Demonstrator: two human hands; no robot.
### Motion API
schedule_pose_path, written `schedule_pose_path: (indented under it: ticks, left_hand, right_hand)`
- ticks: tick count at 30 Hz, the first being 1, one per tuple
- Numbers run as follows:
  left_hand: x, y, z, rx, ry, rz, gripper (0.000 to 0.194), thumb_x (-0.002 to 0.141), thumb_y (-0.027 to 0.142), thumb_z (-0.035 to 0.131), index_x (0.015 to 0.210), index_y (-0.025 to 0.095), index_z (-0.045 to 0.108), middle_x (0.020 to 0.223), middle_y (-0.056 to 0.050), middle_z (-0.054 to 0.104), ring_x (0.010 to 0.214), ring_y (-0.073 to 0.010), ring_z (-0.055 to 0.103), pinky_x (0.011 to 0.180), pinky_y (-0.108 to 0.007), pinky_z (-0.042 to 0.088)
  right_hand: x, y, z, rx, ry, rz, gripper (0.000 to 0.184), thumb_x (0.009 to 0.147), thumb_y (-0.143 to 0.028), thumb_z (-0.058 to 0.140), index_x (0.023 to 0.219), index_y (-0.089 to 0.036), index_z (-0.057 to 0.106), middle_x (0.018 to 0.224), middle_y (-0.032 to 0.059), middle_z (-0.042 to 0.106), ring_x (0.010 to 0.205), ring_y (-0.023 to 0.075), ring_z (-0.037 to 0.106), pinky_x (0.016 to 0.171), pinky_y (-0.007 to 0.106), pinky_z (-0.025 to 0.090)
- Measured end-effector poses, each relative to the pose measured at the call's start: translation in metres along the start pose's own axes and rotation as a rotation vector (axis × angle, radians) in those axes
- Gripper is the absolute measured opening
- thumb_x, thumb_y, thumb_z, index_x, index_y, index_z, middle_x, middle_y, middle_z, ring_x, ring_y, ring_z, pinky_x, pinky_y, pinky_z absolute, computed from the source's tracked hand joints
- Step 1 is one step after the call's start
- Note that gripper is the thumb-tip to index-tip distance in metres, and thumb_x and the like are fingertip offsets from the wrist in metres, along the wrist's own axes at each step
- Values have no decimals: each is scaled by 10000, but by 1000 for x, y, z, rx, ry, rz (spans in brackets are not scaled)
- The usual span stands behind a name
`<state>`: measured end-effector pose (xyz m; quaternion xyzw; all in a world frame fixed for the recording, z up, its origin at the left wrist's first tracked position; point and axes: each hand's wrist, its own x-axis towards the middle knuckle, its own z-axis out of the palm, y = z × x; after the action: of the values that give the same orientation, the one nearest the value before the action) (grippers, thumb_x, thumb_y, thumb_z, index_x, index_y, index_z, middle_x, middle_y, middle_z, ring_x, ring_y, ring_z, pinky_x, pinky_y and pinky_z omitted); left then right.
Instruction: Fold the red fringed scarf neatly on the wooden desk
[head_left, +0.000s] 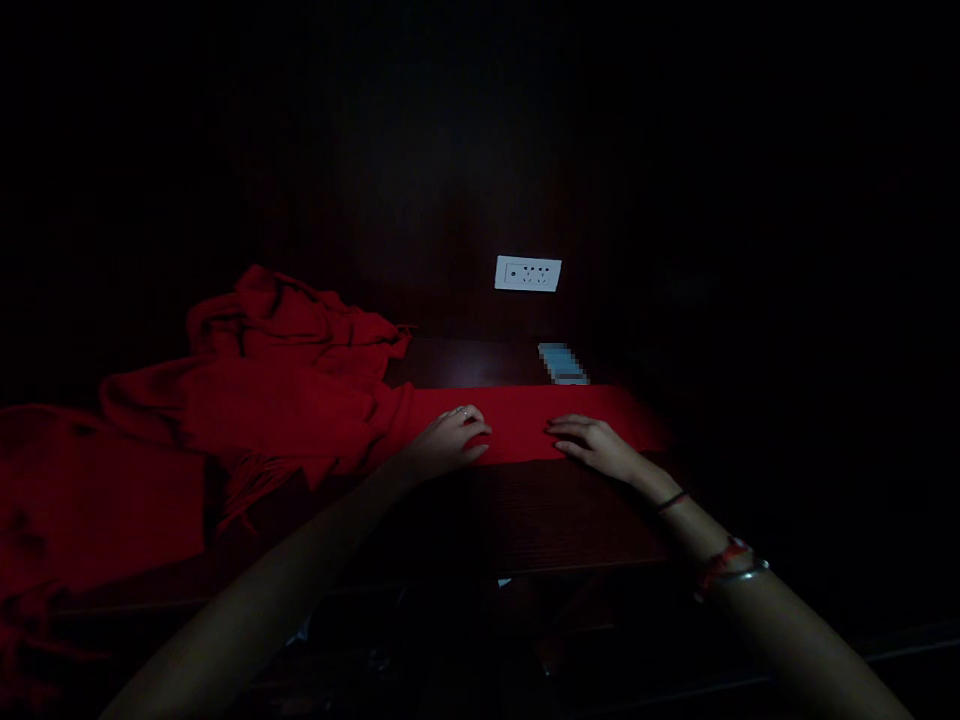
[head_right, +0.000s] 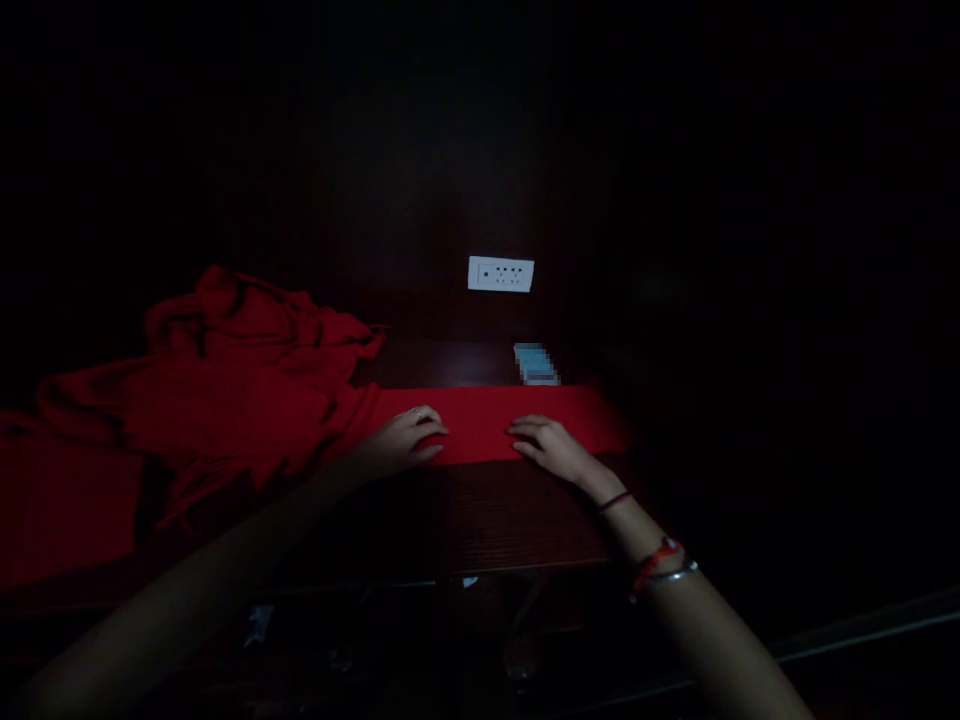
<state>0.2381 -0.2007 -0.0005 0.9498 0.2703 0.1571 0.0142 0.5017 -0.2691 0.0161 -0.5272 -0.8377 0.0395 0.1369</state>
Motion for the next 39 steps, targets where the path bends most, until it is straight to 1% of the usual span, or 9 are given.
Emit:
schedule_pose_path:
  ticks: [2, 4, 9, 15, 19, 24, 29, 35, 39]
  left_hand:
    - [1, 8, -2, -17, -42, 143, 256, 827, 367, 415, 980, 209, 547, 1005, -31, 531, 933, -150, 490, 839, -267, 363]
    - [1, 13, -3, 0, -84, 203, 224, 838, 341, 402, 940, 207, 550, 955, -24, 542, 894, -149, 499, 801, -260, 373]
    - [0, 17, -5, 9, -72, 171, 253, 841, 183, 358, 1047, 203, 502, 1006, -27, 538, 915, -134, 494, 803, -240, 369]
    - [5, 19, -10, 64, -150, 99, 222, 808, 113, 370, 931, 176, 544, 837, -22, 569, 788, -135, 528, 715, -234, 393]
    - [4, 14, -10, -41, -106, 103, 228, 845, 137, 330, 938, 188, 531, 870, -9, 568, 822, -115, 524, 740, -216, 382]
    - [1, 15, -9, -44, -85, 116, 187, 824, 317, 441, 926, 179, 517, 896, -19, 548, 834, -134, 512, 739, -228, 387]
    - [3, 20, -4, 115, -68, 50, 178, 860, 201, 353, 821, 175, 524, 831, -19, 528, 784, -126, 501, 726, -231, 380]
    - [0, 20, -2, 120, -30, 33, 159, 857, 258, 384, 829, 189, 524, 827, -8, 510, 750, -122, 491, 659, -222, 376]
    - [0, 21, -6, 133, -70, 36, 147, 850, 258, 401, 830, 190, 530, 822, -3, 516, 745, -121, 495, 645, -219, 369]
  right_hand:
    - [-10, -4, -3, 0, 38, -76, 354, 856, -367, 343, 1027, -188, 596, 1075, 70, 576, 1020, 164, 500, 898, 309, 385]
    - [-13, -15, 0, -59, 35, -154, 330, 867, -326, 329, 995, -195, 604, 1010, 63, 593, 950, 155, 526, 847, 301, 413]
    - [-2, -35, 8, -352, 20, -251, 307, 878, -257, 314, 1014, -172, 576, 930, 81, 599, 821, 153, 541, 730, 284, 427]
    - [20, -49, 11, -462, 5, -340, 259, 866, -259, 358, 875, -158, 596, 837, 69, 590, 742, 141, 532, 663, 264, 395]
    - [26, -53, 17, -476, 12, -325, 231, 863, -194, 354, 849, -146, 580, 797, 66, 584, 719, 132, 532, 641, 252, 380]
    - [26, -51, 18, -403, 54, -237, 225, 861, -192, 351, 854, -136, 569, 784, 68, 598, 709, 137, 543, 673, 259, 391]
    - [24, -49, 18, -329, 112, -255, 242, 863, -257, 363, 926, -150, 571, 824, 65, 606, 756, 144, 542, 722, 270, 389]
    - [24, -45, 23, -357, 138, -308, 242, 864, -233, 364, 870, -162, 595, 796, 56, 601, 740, 144, 523, 699, 266, 383]
    - [24, -44, 25, -378, 160, -328, 241, 864, -212, 361, 826, -157, 592, 773, 56, 589, 728, 140, 505, 698, 261, 378]
